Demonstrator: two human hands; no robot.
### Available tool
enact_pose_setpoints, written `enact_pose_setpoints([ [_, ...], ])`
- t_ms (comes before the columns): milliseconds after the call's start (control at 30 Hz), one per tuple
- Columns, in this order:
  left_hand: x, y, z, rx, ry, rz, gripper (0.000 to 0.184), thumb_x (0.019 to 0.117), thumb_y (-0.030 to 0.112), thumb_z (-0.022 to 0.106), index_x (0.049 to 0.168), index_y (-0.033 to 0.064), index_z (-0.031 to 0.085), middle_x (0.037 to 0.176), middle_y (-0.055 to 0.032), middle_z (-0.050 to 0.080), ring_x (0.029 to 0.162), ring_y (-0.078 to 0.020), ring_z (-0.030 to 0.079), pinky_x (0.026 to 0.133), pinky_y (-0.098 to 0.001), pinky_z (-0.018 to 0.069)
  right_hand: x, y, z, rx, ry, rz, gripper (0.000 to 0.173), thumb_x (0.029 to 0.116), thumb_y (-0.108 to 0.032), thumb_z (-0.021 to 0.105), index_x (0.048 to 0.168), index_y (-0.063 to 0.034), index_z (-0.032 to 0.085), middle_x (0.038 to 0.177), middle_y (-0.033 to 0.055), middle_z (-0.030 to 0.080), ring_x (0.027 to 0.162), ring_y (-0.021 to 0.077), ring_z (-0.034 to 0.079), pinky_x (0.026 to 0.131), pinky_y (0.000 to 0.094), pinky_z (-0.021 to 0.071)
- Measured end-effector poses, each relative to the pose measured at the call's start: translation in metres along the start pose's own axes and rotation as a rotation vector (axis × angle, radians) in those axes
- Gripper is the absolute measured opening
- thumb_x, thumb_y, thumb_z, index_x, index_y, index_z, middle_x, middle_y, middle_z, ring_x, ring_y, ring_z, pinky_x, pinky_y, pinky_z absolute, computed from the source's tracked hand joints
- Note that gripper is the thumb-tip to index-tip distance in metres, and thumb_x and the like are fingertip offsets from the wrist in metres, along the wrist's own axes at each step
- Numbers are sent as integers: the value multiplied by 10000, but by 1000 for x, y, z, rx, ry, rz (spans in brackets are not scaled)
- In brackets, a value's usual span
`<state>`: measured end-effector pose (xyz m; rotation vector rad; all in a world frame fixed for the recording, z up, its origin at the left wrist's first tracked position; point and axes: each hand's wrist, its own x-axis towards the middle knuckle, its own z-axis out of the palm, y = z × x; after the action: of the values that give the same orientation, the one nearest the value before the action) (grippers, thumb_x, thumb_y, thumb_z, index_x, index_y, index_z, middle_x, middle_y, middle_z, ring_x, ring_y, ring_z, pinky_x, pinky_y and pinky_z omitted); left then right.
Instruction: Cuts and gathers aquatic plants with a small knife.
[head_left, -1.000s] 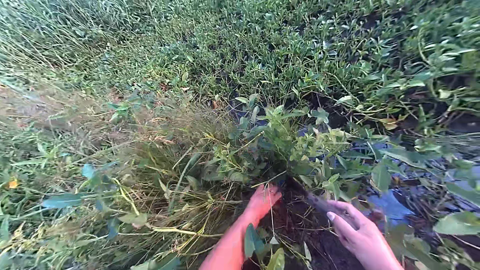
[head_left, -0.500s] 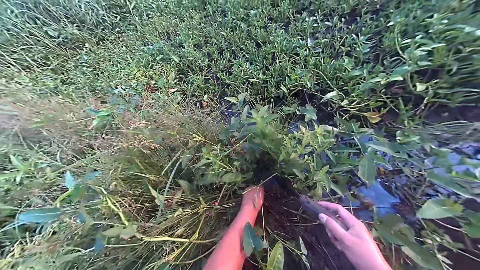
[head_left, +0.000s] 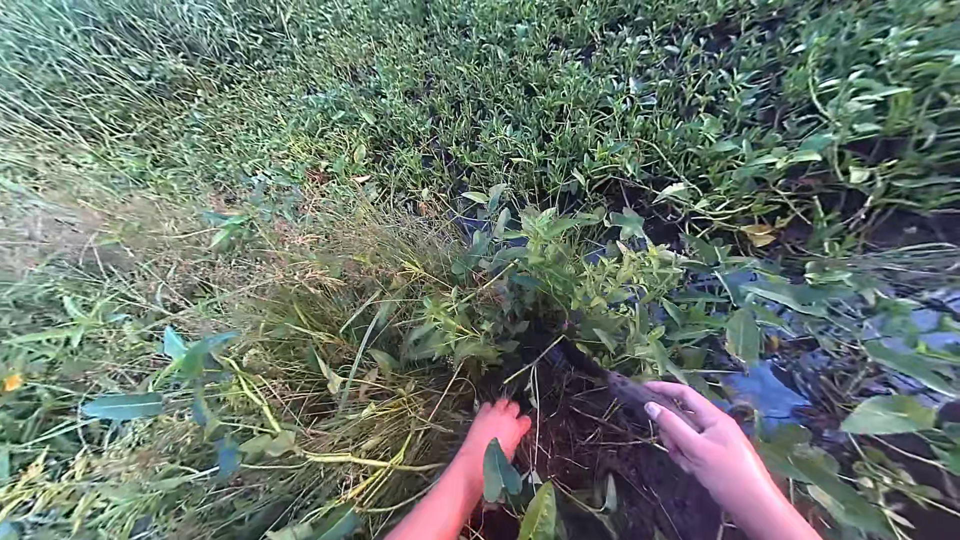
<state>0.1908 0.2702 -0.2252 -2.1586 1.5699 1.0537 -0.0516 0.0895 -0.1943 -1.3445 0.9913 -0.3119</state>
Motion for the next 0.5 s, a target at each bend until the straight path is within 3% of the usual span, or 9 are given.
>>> enact_pose_setpoints([
  [100,40,11,-4,-72,84,-55,544,909,-47,612,1442,47,554,1592,-231,408,1496,-435,349,1174,-645,333,-6,-1,-1,12,27,-12,375,942,-294,666,1296,-172,675,657,8,599,462,104,493,425,264,417],
  [233,87,26,1,-179,54,-180,937,824,91,770,1624,61,283,1670,-198,288,1532,-430,273,1187,-655,294,-12,-4,-7,32,85,4,385,936,-297,659,1297,-167,674,651,-8,590,454,89,485,411,244,404],
  [367,114,32,-1,-159,62,-187,817,840,136,754,1574,69,401,1657,-161,337,1529,-407,285,1203,-674,238,-16,-3,-8,40,106,13,398,933,-318,667,1303,-170,671,634,-6,575,451,94,480,412,249,406],
  [433,118,31,4,-155,111,-161,730,832,117,741,1516,71,490,1604,-151,424,1495,-376,360,1212,-622,268,-20,-2,-5,51,110,20,389,933,-307,671,1297,-169,672,643,-1,590,448,95,483,411,249,408],
  [500,119,26,12,-183,157,-122,646,847,103,720,1470,76,550,1577,-154,459,1502,-375,350,1214,-604,280,-24,-1,-3,64,112,23,385,936,-288,669,1299,-159,671,644,5,597,447,97,485,409,251,407],
])
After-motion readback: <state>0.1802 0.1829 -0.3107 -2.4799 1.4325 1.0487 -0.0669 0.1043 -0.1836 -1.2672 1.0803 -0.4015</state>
